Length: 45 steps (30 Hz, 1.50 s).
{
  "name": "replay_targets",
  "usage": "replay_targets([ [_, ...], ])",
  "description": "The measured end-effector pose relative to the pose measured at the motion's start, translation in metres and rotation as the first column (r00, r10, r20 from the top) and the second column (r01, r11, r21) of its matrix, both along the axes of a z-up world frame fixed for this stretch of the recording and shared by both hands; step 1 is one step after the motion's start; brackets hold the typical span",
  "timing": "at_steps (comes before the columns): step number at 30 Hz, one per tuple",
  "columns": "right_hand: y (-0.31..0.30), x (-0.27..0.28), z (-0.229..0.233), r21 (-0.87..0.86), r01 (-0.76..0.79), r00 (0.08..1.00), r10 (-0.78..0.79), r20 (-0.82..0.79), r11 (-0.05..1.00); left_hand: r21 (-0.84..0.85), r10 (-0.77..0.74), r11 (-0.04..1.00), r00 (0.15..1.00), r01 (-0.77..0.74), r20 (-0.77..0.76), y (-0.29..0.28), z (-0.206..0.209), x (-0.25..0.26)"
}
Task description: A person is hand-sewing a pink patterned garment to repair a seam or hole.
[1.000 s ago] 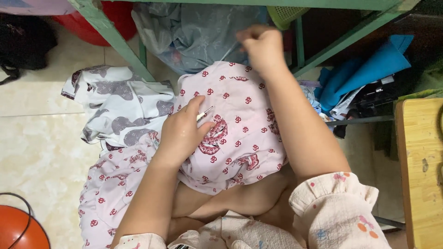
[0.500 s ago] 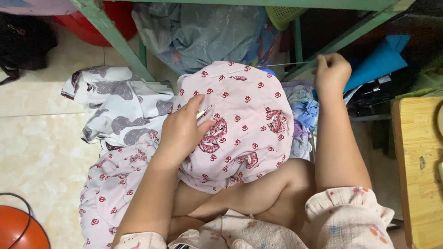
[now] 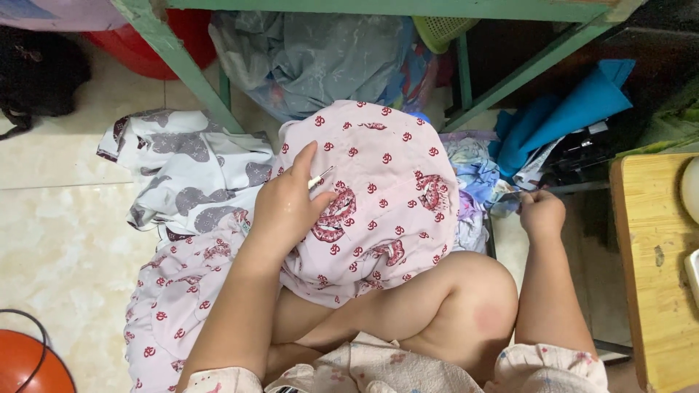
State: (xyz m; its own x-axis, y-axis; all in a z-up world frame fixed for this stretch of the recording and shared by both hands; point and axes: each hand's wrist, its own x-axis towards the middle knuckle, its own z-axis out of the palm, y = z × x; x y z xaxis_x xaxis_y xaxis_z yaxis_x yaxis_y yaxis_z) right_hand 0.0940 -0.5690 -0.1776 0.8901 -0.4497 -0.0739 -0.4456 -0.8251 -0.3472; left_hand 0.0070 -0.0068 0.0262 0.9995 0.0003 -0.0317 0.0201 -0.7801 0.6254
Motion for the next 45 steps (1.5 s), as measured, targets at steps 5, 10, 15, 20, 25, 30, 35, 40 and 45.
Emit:
replay_targets([
  [5, 0.148, -0.015, 0.136, 0.319, -0.204, 0.961, 0.128, 0.244, 0.925, -0.132, 0.042, 0.991, 0.998, -0.036, 0.037, -0.006, 0.006, -0.005],
  [10, 0.284, -0.069, 0.256, 0.617, -0.635, 0.772, 0.418, 0.479, 0.465, -0.704, -0.008, 0.703, 0.991, 0.1, 0.133, -0.029, 0.021, -0.028],
  [15, 0.357, -0.078, 0.277, 0.545, -0.838, 0.474, 0.512, 0.716, 0.013, -0.811, 0.0, 0.571, 0.989, 0.124, 0.151, -0.033, 0.013, -0.038],
  [20, 0.358, -0.068, 0.259, 0.604, -0.797, 0.525, 0.46, 0.716, -0.03, -0.784, 0.027, 0.582, 0.959, 0.215, 0.283, -0.012, 0.034, -0.036],
  [25, 0.354, -0.076, 0.25, 0.833, -0.489, 0.636, 0.549, 0.543, -0.258, -0.841, 0.047, 0.48, 0.949, 0.251, 0.31, -0.007, 0.042, -0.038],
  [30, 0.352, -0.072, 0.233, 0.889, -0.413, 0.554, 0.719, 0.419, -0.2, -0.868, 0.095, 0.448, 0.954, 0.215, 0.285, -0.001, 0.042, -0.04],
  [35, 0.339, -0.047, 0.226, 0.864, -0.503, 0.709, 0.582, 0.398, 0.023, -0.881, 0.121, 0.434, 0.957, 0.189, 0.265, -0.004, 0.039, -0.04],
  [40, 0.334, -0.028, 0.254, 0.824, -0.556, 0.76, 0.469, 0.45, 0.111, -0.843, 0.193, 0.515, 0.937, 0.155, 0.291, -0.004, 0.029, -0.032],
  [45, 0.369, -0.053, 0.269, 0.825, -0.54, 0.588, 0.627, 0.511, -0.167, -0.985, -0.087, 0.098, 0.987, 0.142, 0.134, -0.016, 0.006, -0.029],
])
